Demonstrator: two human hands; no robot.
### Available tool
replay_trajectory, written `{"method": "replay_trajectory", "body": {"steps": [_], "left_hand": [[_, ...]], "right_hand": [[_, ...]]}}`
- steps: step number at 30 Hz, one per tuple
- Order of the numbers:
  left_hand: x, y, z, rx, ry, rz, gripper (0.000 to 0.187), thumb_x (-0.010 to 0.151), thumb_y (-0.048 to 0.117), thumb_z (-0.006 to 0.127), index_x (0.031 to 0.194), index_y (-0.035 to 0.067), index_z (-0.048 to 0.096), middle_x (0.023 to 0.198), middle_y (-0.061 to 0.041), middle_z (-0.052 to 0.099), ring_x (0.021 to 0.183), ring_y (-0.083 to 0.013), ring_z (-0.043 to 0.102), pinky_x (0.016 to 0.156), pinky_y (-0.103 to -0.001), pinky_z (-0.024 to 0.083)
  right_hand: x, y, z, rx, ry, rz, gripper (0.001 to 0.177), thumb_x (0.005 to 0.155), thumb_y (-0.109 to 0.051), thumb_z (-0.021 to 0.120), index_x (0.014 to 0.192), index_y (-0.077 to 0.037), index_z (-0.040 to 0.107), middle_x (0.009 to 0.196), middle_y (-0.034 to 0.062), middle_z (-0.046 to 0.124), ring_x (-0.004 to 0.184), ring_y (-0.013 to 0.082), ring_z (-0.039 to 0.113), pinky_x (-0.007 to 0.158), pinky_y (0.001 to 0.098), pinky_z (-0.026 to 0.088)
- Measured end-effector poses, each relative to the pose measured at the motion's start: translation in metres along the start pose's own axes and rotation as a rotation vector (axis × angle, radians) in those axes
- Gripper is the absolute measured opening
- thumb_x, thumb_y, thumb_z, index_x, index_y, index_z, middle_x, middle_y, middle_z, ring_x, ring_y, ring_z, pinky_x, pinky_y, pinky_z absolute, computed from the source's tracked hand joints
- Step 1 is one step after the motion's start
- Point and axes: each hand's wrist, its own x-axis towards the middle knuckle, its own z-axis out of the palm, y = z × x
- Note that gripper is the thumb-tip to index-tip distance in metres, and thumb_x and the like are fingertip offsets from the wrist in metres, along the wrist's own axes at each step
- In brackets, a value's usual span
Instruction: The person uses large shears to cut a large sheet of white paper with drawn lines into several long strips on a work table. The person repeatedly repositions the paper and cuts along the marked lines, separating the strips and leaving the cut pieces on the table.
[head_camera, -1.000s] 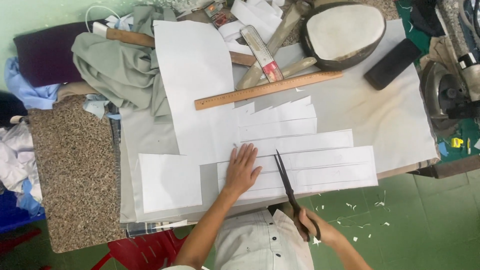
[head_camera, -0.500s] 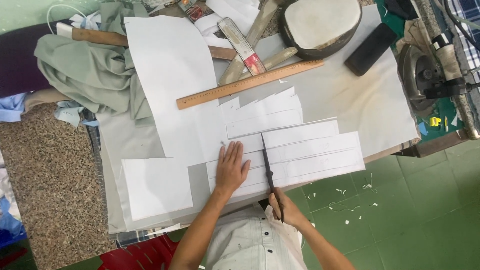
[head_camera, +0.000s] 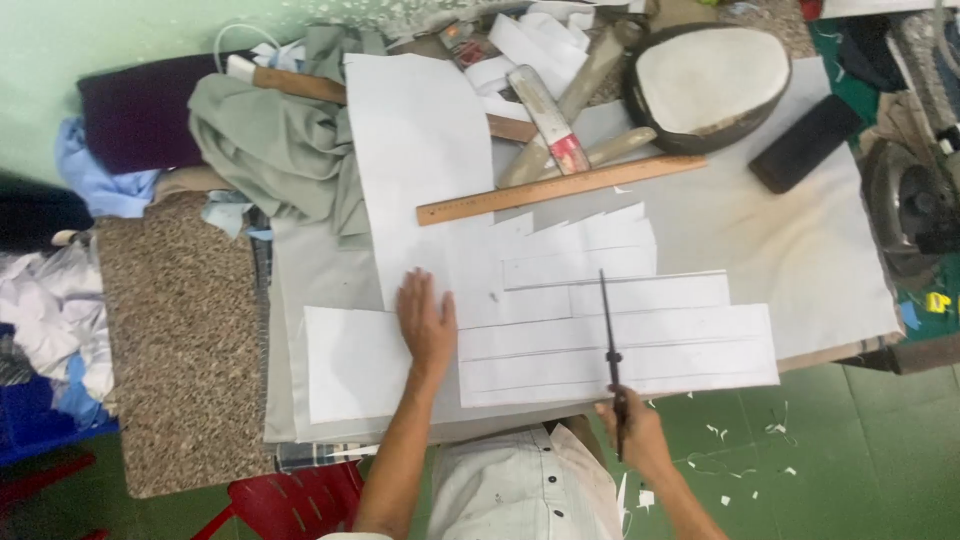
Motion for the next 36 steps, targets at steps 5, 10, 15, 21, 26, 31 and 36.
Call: {"method": "replay_trajectory", "body": {"steps": [5,10,15,21,26,31,36], "left_hand": [[0.050,-0.086,-0.006,0.199,-0.431,-0.644,0.087,0.082,0.050,0.082,0.140,-0.003,0.045,0.128,-0.025,0.058,0.122,-0.0426,0.052,0.101,-0.053,0.043],[0.057,-0.123,0.003,0.306,-0.798,-0.703,0.063,0.079,0.061,0.081,0.103,0.003,0.078,0.092,-0.019,0.075,0.089,-0.0393,0.072,0.069,-0.047,0.052],[0.016,-0.179,-0.021,-0.273,-0.314,-0.792,0.032,0.095,0.050,0.077,0.096,0.018,0.080,0.077,-0.007,0.072,0.074,-0.0203,0.067,0.071,-0.034,0.051],[0.064,0.015,-0.215,-0.291,-0.068,-0.521,0.020,0.102,0.015,0.069,0.089,0.000,0.074,0.119,-0.023,0.067,0.128,-0.0469,0.057,0.110,-0.055,0.043],[0.011,0.054,-0.270,-0.364,0.086,-0.549,0.019,0.098,0.017,0.072,0.088,0.001,0.073,0.124,-0.024,0.069,0.128,-0.0459,0.059,0.110,-0.055,0.042],[-0.013,0.120,-0.296,-0.497,0.111,-0.479,0.017,0.090,0.017,0.078,0.086,0.000,0.075,0.129,-0.025,0.068,0.117,-0.0444,0.066,0.103,-0.054,0.048],[-0.044,0.157,-0.276,-0.862,-0.016,-0.294,0.011,0.080,0.013,0.084,0.078,0.004,0.079,0.104,-0.023,0.078,0.090,-0.0377,0.078,0.083,-0.049,0.059]], "right_hand": [[0.056,-0.045,-0.044,-0.187,0.359,0.100,0.076,0.086,-0.049,0.077,0.145,-0.007,0.056,0.082,0.0143,0.074,0.073,0.0297,0.066,0.069,0.0417,0.053],[0.108,-0.066,-0.082,-0.514,0.465,-0.057,0.068,0.094,-0.043,0.075,0.149,-0.008,0.057,0.093,0.0152,0.080,0.087,0.0326,0.077,0.077,0.0403,0.058],[0.133,-0.042,-0.110,-0.794,0.489,-0.514,0.052,0.091,-0.020,0.076,0.142,-0.012,0.067,0.122,0.0114,0.063,0.118,0.0270,0.064,0.097,0.0315,0.056],[0.165,-0.039,-0.144,-0.868,0.171,-0.454,0.053,0.097,-0.038,0.066,0.144,-0.013,0.062,0.125,0.0118,0.066,0.122,0.0247,0.067,0.101,0.0299,0.057],[0.092,-0.137,-0.126,-0.928,0.205,-0.642,0.067,0.096,-0.046,0.064,0.148,-0.006,0.054,0.135,0.0205,0.060,0.132,0.0330,0.059,0.104,0.0394,0.055],[-0.004,-0.222,-0.070,-0.525,0.060,-1.250,0.090,0.085,-0.032,0.080,0.151,0.012,0.037,0.142,0.0371,0.043,0.143,0.0532,0.037,0.118,0.0598,0.034],[-0.105,-0.284,-0.022,-0.532,-0.658,-0.833,0.152,0.056,-0.054,0.100,0.165,-0.006,0.004,0.166,0.0316,0.011,0.151,0.0576,0.005,0.125,0.0653,0.009]]}}
